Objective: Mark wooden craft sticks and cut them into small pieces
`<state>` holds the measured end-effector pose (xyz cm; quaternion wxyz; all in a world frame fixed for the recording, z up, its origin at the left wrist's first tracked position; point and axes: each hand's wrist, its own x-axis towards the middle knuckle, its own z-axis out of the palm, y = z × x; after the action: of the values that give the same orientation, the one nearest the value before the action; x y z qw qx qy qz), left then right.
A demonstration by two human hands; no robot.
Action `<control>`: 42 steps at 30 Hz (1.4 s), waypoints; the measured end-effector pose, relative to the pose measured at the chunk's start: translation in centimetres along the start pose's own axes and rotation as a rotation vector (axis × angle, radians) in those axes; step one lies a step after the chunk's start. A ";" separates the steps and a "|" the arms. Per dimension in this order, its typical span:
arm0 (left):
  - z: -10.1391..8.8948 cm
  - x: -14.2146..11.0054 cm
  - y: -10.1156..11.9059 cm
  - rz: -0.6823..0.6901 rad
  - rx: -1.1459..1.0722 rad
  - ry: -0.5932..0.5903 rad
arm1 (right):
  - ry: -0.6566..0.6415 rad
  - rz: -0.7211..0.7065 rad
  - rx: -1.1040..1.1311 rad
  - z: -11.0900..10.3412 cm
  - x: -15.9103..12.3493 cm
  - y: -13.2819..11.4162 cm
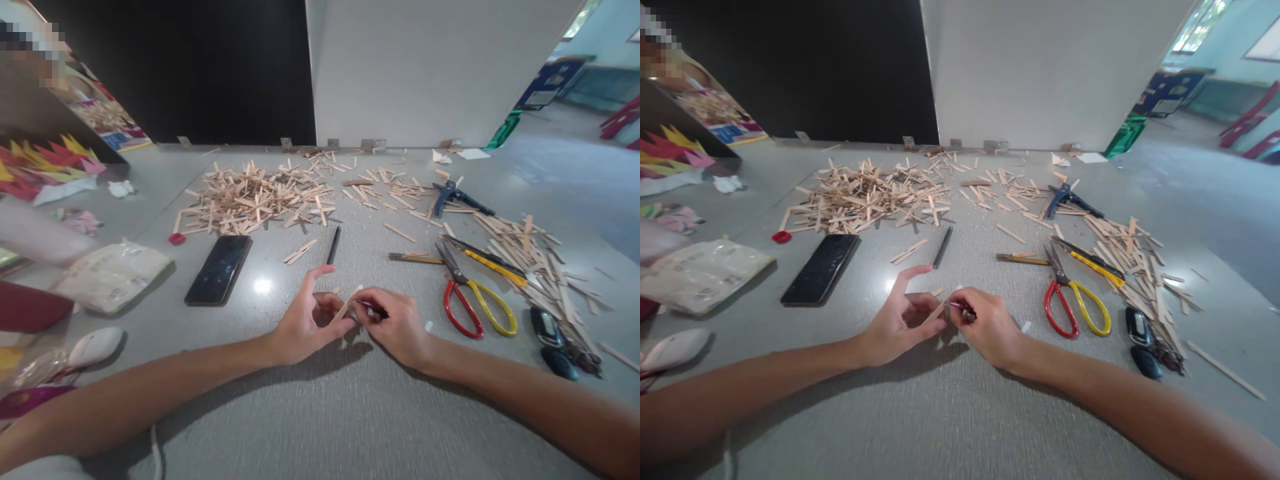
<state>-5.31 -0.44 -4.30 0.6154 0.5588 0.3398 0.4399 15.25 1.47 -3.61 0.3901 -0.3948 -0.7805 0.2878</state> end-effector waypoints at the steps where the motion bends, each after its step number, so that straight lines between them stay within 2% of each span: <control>1: 0.0 0.0 -0.1 0.008 -0.010 -0.009 | -0.011 0.009 0.005 0.0 0.0 -0.1; 8: 0.1 -0.2 -0.1 0.016 -0.035 -0.026 | -0.150 0.120 0.076 0.1 -0.4 -0.3; 15: 0.3 0.0 0.1 0.011 0.003 -0.007 | -0.159 0.053 0.011 0.0 -0.2 -0.2; 18: 0.3 0.3 0.3 -0.004 0.036 0.033 | -0.112 0.043 0.008 -0.1 0.0 -0.3; 21: 0.2 0.6 0.6 -0.034 0.082 0.087 | 0.033 0.097 0.001 -0.4 0.4 -0.5; 23: 0.1 0.7 0.7 -0.047 0.109 0.099 | 0.080 0.146 -0.028 -0.8 0.8 -0.8; 31: -0.1 0.8 0.2 0.001 0.141 0.157 | -0.101 0.325 0.016 -2.6 2.3 -1.9; 37: -0.2 0.7 0.5 0.055 0.237 0.172 | -0.101 0.335 0.043 -2.8 2.0 -3.0; 42: -0.4 0.4 0.2 0.175 0.389 0.156 | -0.135 0.376 0.121 -2.8 2.2 -3.6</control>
<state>-5.53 0.07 -4.13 0.4274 0.6586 0.4152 0.4596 15.32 1.83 1.43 0.2995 -0.4892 -0.6985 0.4279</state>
